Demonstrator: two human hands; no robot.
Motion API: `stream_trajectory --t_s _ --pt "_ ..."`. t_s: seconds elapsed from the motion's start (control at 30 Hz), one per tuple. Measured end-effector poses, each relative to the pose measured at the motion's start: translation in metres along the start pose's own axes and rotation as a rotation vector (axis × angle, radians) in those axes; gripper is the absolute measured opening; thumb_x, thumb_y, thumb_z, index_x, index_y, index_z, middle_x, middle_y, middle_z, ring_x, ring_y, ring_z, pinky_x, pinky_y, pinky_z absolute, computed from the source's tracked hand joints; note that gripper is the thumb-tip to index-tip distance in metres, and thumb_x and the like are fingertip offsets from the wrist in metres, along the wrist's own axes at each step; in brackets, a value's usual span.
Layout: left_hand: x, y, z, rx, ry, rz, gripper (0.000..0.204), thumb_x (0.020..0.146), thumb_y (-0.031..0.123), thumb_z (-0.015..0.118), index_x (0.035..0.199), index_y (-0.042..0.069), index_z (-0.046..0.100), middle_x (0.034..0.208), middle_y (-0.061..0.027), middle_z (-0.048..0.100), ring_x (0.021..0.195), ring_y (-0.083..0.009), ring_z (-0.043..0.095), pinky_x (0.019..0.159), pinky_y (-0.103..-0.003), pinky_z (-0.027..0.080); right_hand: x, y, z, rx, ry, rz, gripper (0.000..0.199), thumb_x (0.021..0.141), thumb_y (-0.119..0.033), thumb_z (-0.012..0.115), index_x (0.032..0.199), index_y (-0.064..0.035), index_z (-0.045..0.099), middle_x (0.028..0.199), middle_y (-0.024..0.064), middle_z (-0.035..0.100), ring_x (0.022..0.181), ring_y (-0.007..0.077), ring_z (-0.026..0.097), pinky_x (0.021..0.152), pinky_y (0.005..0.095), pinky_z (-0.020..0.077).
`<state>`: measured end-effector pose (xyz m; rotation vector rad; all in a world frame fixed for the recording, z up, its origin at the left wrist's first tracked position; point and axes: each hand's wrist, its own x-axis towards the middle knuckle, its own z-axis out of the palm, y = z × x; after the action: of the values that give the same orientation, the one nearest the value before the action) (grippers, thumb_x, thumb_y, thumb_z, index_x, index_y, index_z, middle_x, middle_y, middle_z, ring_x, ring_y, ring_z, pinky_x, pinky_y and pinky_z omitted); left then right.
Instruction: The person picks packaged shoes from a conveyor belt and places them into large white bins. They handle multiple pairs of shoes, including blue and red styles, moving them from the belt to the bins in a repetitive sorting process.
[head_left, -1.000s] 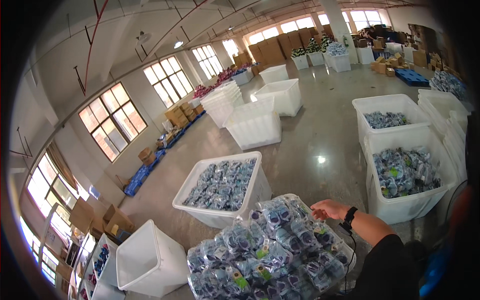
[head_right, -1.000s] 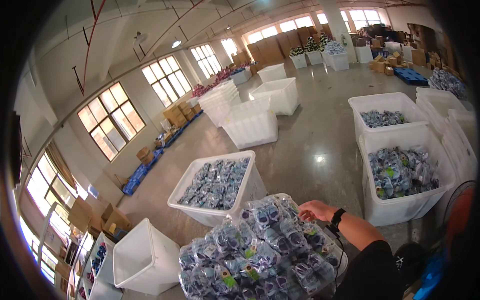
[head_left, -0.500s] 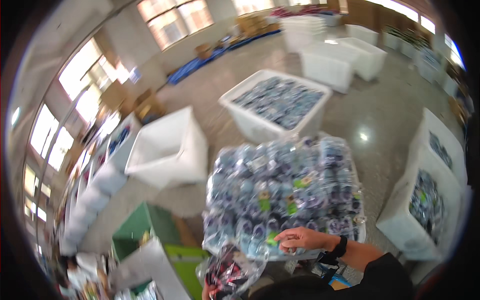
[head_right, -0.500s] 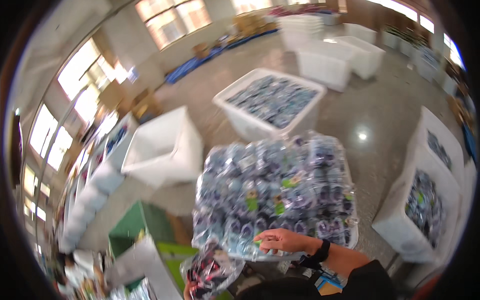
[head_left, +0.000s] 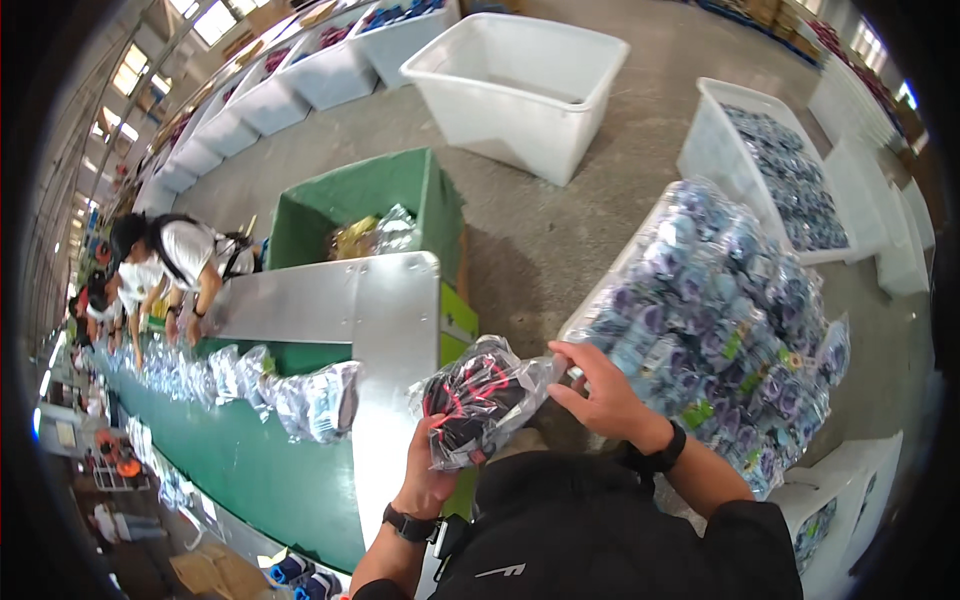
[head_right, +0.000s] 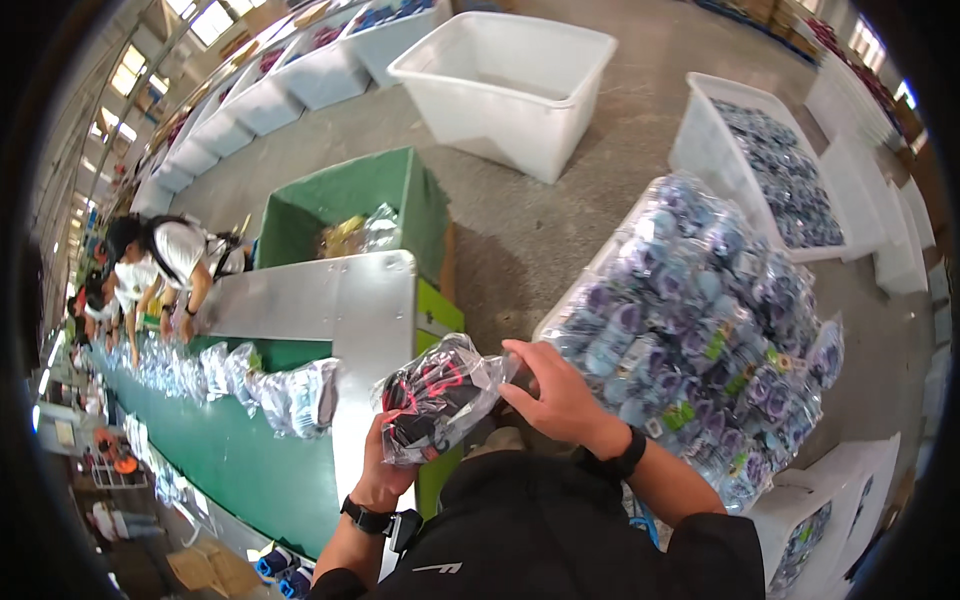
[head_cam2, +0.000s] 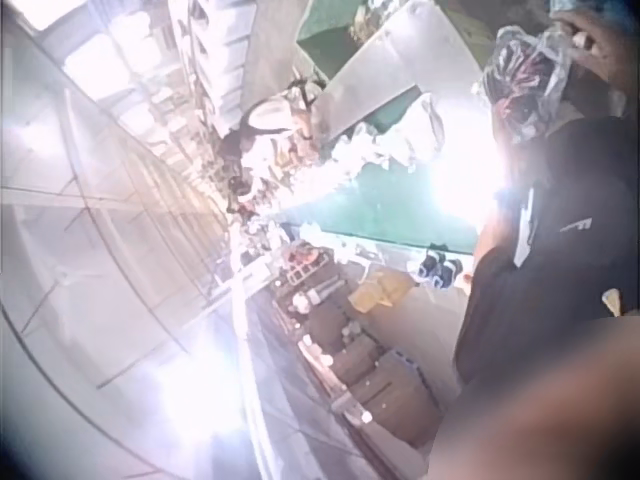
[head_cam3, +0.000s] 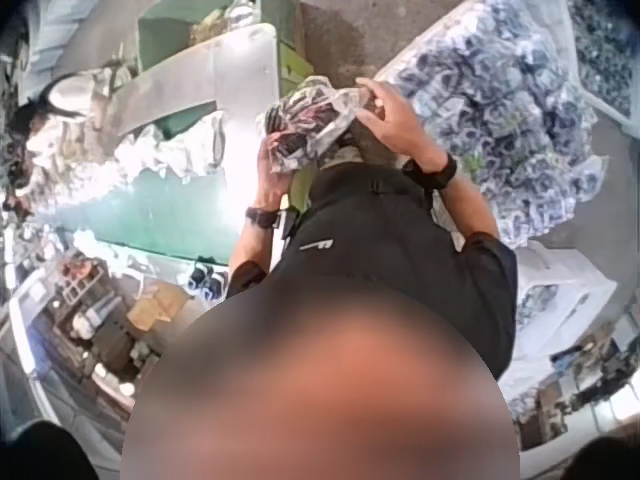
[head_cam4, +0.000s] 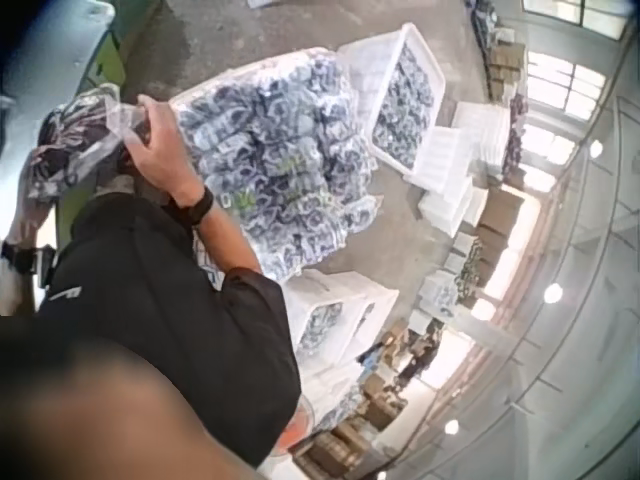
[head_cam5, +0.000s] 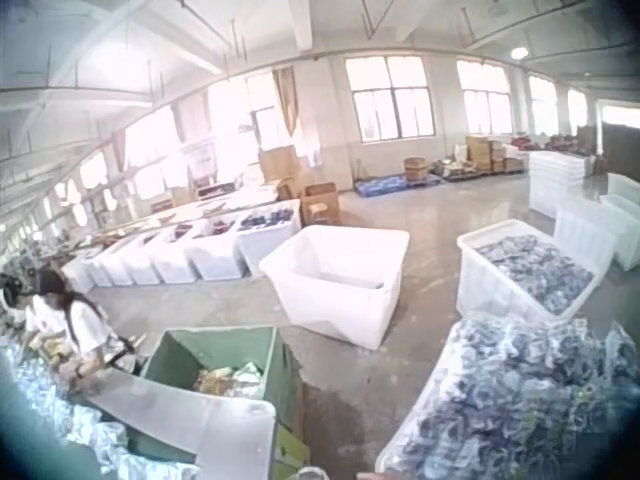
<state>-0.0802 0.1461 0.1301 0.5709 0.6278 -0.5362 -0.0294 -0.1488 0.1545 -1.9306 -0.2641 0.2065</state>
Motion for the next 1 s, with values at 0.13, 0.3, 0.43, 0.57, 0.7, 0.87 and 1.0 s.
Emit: stream_trajectory --t_s 0.13,0.3,0.43,0.57,0.7,0.87,1.0 --pt "-0.017 0.055 -0.022 0.056 0.108 0.185 0.042 0.099 0.034 0.051 0.127 0.004 0.064 0.117 -0.0114 0.073 0.101 -0.0264 0.072 0.071 -0.043 0.061 0.079 -0.033 0.05 -0.088 -0.056 -0.262 0.053 0.09 -0.022 0.072 0.137 -0.0028 0.057 0.125 0.0178 0.061 0.115 0.0369 0.061 0.099 0.0429 0.0497" --pt "-0.035 0.086 -0.045 0.022 0.268 0.328 0.042 0.097 0.039 0.053 0.117 0.007 0.07 0.102 -0.0084 0.076 0.089 -0.0228 0.073 0.067 -0.037 0.059 0.144 -0.051 0.091 -0.028 -0.196 -0.422 0.049 0.09 -0.023 0.071 0.133 -0.002 0.059 0.126 0.0183 0.062 0.12 0.0378 0.058 0.103 0.0449 0.0476" --pt "-0.044 0.116 -0.056 0.048 0.404 0.374 0.037 0.097 0.044 0.052 0.113 0.016 0.07 0.106 -0.0072 0.076 0.094 -0.0262 0.072 0.082 -0.054 0.056 0.193 -0.059 0.118 0.087 -0.299 -0.577 0.051 0.087 -0.023 0.074 0.131 -0.0018 0.06 0.125 0.018 0.062 0.119 0.0375 0.058 0.103 0.0458 0.0466" --pt "-0.035 0.14 -0.046 0.696 0.601 0.606 0.021 0.089 0.01 0.07 0.107 -0.002 0.069 0.09 -0.0086 0.074 0.076 -0.0161 0.068 0.07 -0.03 0.055 0.239 -0.059 0.134 0.128 -0.331 -0.649 0.05 0.085 -0.022 0.075 0.129 -0.0024 0.061 0.125 0.0167 0.062 0.119 0.0369 0.058 0.102 0.0463 0.047" --pt "0.005 0.169 -0.013 0.321 0.531 0.569 0.02 0.092 0.007 0.065 0.109 -0.005 0.067 0.096 -0.0099 0.072 0.079 -0.0182 0.066 0.064 -0.028 0.054 0.295 -0.049 0.134 0.169 -0.424 -0.673 0.055 0.081 -0.023 0.078 0.129 -0.0026 0.06 0.125 0.0159 0.061 0.119 0.0365 0.058 0.101 0.0464 0.0473" --pt "0.08 0.212 0.053 -0.021 0.651 0.488 0.021 0.097 0.008 0.057 0.11 -0.006 0.066 0.1 -0.0141 0.071 0.085 -0.023 0.068 0.075 -0.033 0.059 0.401 -0.025 0.109 0.19 -0.571 -0.824 0.068 0.072 -0.021 0.084 0.132 -0.0042 0.059 0.125 0.0147 0.058 0.12 0.0356 0.055 0.103 0.0475 0.0432" --pt "0.171 0.264 0.103 0.179 0.606 0.532 0.019 0.096 0.005 0.058 0.11 -0.005 0.066 0.1 -0.0134 0.071 0.085 -0.0221 0.068 0.076 -0.032 0.058 0.484 -0.002 0.06 0.092 -0.653 -0.828 0.081 0.071 -0.024 0.088 0.14 -0.0019 0.053 0.132 0.0165 0.055 0.131 0.0351 0.049 0.114 0.0497 0.0352"
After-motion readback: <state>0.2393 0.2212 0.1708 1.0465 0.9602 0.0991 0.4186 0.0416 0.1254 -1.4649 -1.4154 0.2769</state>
